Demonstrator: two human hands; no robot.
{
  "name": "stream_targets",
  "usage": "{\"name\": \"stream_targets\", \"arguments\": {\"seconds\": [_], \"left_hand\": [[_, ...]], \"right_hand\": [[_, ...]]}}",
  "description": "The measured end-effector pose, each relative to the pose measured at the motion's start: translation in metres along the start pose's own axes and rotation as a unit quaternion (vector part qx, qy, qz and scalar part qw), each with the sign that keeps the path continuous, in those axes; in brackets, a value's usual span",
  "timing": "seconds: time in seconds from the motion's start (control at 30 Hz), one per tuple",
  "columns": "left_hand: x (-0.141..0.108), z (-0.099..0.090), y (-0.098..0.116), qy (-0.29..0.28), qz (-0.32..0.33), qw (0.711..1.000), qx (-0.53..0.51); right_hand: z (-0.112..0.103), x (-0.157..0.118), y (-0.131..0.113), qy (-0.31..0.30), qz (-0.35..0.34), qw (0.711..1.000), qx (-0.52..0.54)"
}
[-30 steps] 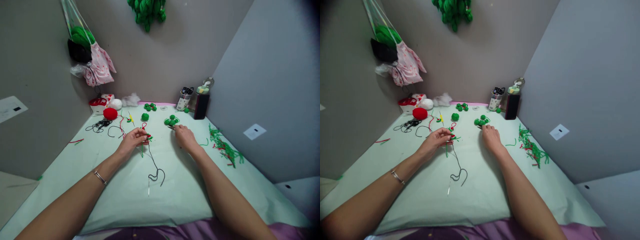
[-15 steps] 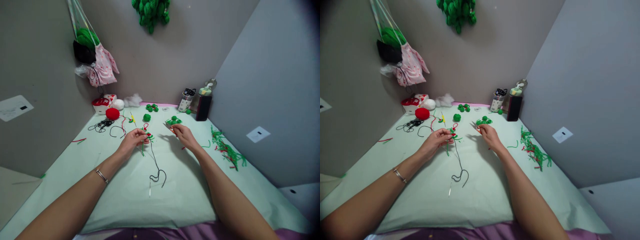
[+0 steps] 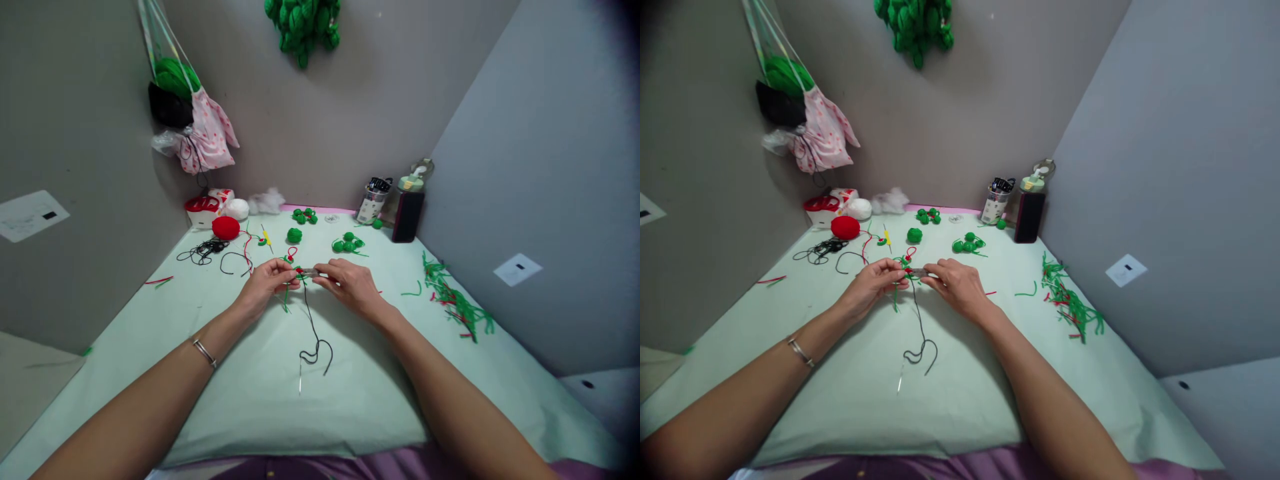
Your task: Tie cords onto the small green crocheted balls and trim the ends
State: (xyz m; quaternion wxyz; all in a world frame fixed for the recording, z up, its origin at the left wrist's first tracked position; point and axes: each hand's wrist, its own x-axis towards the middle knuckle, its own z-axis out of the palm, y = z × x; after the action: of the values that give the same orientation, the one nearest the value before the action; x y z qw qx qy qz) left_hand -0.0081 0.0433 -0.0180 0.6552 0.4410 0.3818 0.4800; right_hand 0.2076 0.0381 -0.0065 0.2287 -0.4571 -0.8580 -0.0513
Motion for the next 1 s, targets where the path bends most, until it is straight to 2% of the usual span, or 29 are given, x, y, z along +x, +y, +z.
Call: {"name": "stream_targets", "arguments": {"seconds": [1.0], "left_hand": [[0.0007, 0.0009, -0.0002, -0.007, -0.014, 1.000, 0.002]], "right_hand": [[-0.0006, 0.0009, -0.0045, 0.006, -0.007, 1.000, -0.021]]}}
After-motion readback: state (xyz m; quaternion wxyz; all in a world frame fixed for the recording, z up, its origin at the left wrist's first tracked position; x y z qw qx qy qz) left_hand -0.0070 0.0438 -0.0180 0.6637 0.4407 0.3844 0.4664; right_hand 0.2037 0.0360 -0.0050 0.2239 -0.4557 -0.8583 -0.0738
